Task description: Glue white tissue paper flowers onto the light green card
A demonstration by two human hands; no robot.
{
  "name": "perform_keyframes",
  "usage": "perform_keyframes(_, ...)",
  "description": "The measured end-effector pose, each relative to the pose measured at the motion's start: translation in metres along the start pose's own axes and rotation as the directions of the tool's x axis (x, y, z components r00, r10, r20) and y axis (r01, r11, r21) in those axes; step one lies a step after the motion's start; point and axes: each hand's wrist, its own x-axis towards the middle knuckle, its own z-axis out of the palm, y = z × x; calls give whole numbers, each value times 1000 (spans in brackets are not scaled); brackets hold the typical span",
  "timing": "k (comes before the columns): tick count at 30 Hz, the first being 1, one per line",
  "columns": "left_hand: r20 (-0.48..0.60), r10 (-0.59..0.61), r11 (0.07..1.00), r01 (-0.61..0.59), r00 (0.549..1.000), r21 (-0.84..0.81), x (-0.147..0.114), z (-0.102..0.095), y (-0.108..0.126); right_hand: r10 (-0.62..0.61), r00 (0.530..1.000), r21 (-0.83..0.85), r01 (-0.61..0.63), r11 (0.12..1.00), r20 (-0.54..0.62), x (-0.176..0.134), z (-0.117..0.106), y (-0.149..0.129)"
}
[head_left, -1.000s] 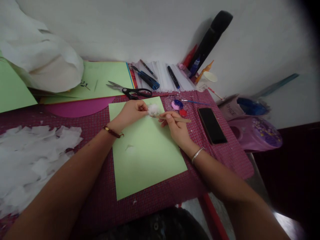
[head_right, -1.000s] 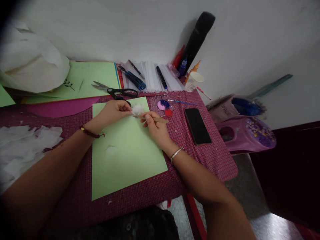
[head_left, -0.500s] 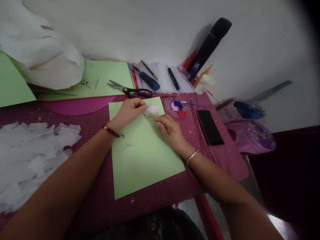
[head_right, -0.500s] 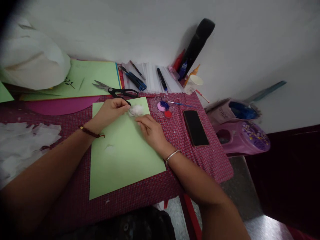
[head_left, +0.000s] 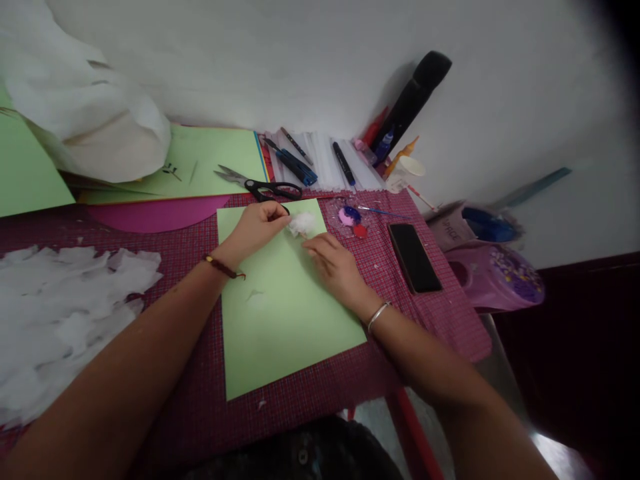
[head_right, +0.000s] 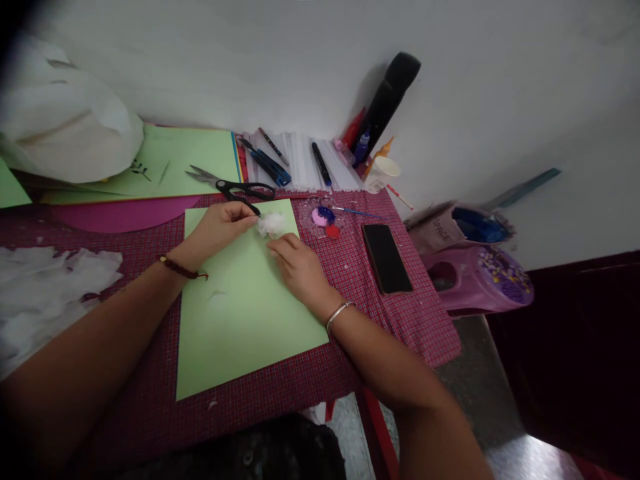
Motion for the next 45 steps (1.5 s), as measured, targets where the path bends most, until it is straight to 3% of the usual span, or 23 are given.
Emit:
perform_keyframes(2, 2, -4, 1000, 4, 1000, -11, -1, 0, 1, 127, 984, 224, -98, 970, -122, 0, -1, 4)
perform_keyframes(4, -9, -15, 1000, 15, 1000, -23, -1, 1, 0, 319, 930, 480, -198, 854, -184, 1, -2, 10)
perform_keyframes(7, -11, -39, 998, 38, 999, -55, 2, -1, 0, 507, 850, 752, -239, 615, -145, 6, -4, 19)
perform_keyframes(10, 21, -81, 986, 83, 997, -142, 6, -9, 4, 540, 836, 817, -246, 522, -93, 8, -6, 22)
perform_keyframes(12, 82, -93, 987, 103, 992, -123, 6, -18, 9, 523, 849, 804, -257, 537, -79, 9, -7, 22)
perform_keyframes(14, 205, -107, 994, 109, 973, -2, 3, -28, 16, 493, 867, 772, -265, 578, -72, 8, -7, 21)
perform_keyframes(18, 482, -202, 950, 51, 852, 308, -23, -48, 27, 447, 892, 739, -256, 624, -69, 6, -5, 20)
perform_keyframes(20, 552, -230, 918, -11, 802, 397, -46, -54, 31, 439, 896, 737, -253, 626, -65, 6, -5, 18)
perform_keyframes(22, 571, -233, 902, -44, 787, 430, -70, -56, 32, 438, 897, 735, -258, 627, -59, 7, -5, 16)
perform_keyframes(26, 473, -228, 887, -19, 851, 461, -100, -47, 30, 428, 901, 727, -252, 639, -64, 8, -5, 15)
perform_keyframes(29, 408, -225, 919, 53, 885, 391, -100, -41, 27, 422, 904, 705, -250, 664, -77, 7, -5, 16)
perform_keyframes(36, 196, -89, 976, 47, 977, 212, -52, -36, 29, 359, 921, 575, -213, 790, -153, 8, -4, 14)
perform_keyframes(41, 109, -55, 998, 54, 992, 11, -16, -18, 30, 337, 923, 558, -184, 809, -184, 11, -3, 15)
perform_keyframes(45, 69, -51, 980, 63, 996, -188, -3, -9, 17, 340, 926, 540, -204, 816, -164, 15, -1, 19)
